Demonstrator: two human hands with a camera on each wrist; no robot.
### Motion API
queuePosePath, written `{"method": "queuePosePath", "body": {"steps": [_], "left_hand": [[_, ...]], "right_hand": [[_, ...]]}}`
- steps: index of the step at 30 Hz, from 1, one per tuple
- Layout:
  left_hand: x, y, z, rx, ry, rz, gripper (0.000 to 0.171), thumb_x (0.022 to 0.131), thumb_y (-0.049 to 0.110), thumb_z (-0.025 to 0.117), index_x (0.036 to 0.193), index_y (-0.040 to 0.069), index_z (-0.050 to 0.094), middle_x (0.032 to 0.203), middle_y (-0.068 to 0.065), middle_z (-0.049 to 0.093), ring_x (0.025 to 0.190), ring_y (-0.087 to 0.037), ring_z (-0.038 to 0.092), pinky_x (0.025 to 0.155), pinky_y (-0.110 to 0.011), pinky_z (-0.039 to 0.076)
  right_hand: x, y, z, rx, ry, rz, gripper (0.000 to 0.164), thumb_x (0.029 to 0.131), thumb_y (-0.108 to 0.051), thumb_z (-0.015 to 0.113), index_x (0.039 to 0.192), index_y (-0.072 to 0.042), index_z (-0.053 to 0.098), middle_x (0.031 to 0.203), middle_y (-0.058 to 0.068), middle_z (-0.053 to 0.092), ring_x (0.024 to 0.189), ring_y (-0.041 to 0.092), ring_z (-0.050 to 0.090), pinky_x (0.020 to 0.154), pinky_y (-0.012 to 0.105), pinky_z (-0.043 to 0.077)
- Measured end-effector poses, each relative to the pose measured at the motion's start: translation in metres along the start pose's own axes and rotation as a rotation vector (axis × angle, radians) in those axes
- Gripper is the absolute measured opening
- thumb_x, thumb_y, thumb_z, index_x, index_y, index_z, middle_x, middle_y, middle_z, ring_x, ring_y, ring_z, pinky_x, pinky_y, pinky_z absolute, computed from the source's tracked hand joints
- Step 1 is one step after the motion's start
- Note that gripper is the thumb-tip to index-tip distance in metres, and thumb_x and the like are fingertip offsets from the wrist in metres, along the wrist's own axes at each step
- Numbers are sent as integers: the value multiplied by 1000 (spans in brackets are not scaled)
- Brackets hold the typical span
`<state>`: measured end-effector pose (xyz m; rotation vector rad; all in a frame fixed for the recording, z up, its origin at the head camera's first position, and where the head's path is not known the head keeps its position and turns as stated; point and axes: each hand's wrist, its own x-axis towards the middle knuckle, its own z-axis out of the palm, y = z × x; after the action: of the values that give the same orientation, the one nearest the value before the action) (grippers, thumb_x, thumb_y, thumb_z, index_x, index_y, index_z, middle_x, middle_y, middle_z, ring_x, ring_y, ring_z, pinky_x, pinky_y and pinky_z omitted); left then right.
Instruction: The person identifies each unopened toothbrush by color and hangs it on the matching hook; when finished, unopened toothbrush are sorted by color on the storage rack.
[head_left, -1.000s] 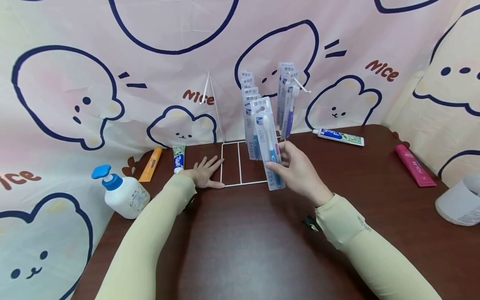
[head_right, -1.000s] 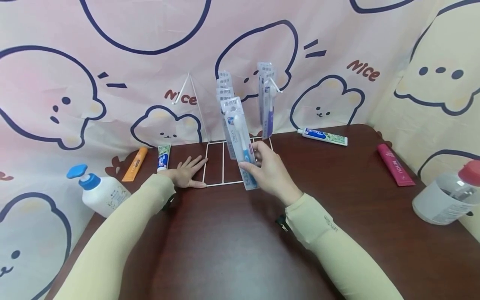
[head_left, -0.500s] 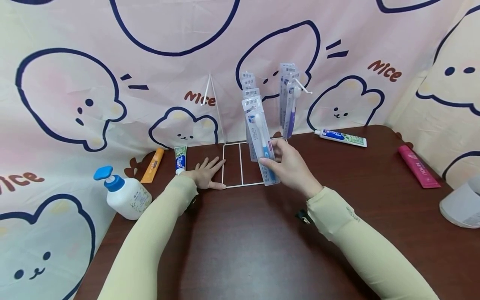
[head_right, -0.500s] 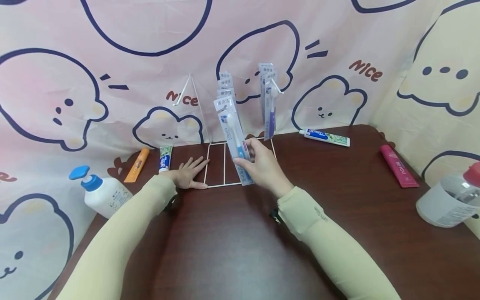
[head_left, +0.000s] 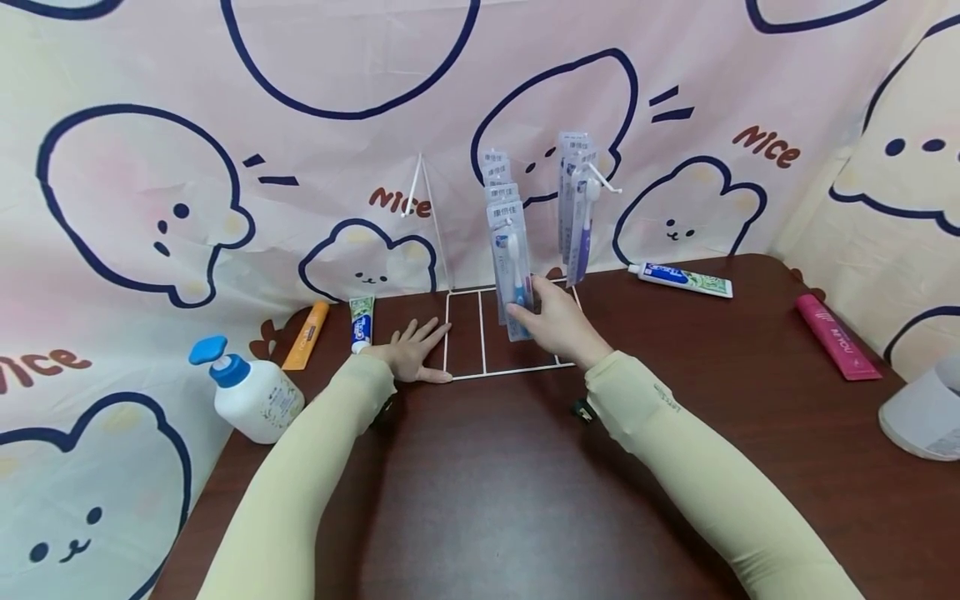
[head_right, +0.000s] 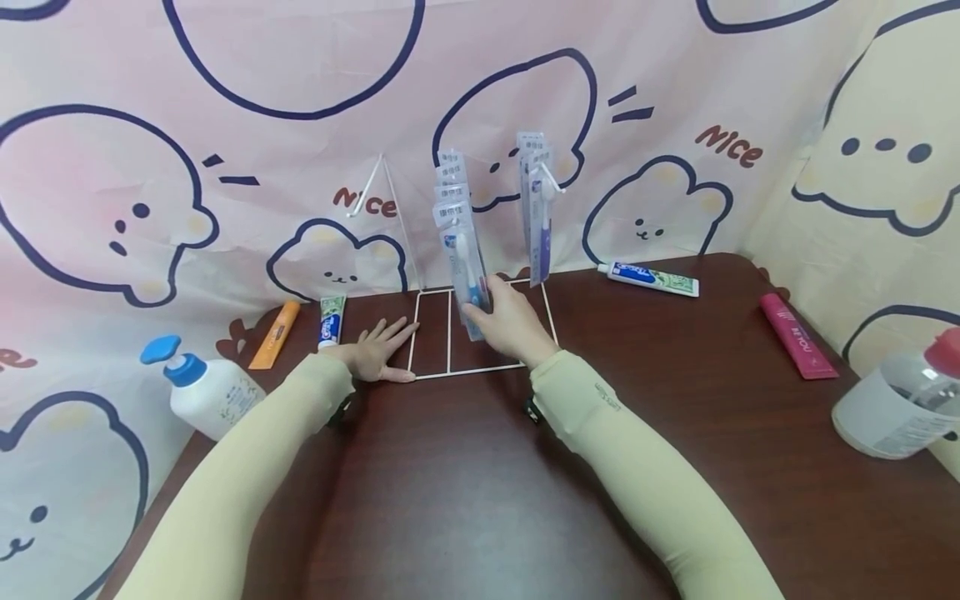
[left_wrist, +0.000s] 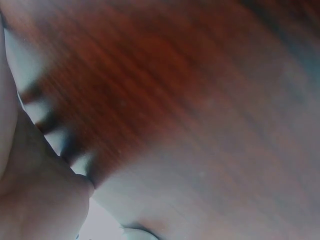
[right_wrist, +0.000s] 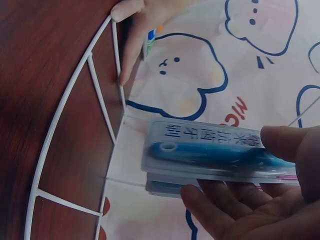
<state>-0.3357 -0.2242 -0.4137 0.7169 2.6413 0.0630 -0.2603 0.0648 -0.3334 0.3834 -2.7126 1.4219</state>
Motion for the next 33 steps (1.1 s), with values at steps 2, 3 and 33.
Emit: {"method": "queuePosePath", "body": {"steps": [2,3,33], "left_hand": [[1,-2,2,0,2,2,100,77,72,46,149,24,-4,153,-8,-8,136,-39,-8,102,-61,5],[1,-2,2,0,5,2,100,77,72,47,149,24,-4,153,-8,-8,136,-39,-8,102,-61,5],[-4,-17,-6,-186,-110,-40,108,74,72,53,148,22,-7,153,-4,-9,137,-34,-8,104,-58,7]], "right_hand": [[4,2,2,-20,-4,4,48,90,-32,59,131,-13,43,121,9,56,102,21,57,84,41,46],[6,3,3,-30,-6,5,49,90,-32,59,132,-12,43,121,10,56,103,21,57,85,41,45],[-40,56,-67,-311,-125,64,53,86,-50,57,124,-14,47,116,13,54,102,29,51,86,48,41]]}}
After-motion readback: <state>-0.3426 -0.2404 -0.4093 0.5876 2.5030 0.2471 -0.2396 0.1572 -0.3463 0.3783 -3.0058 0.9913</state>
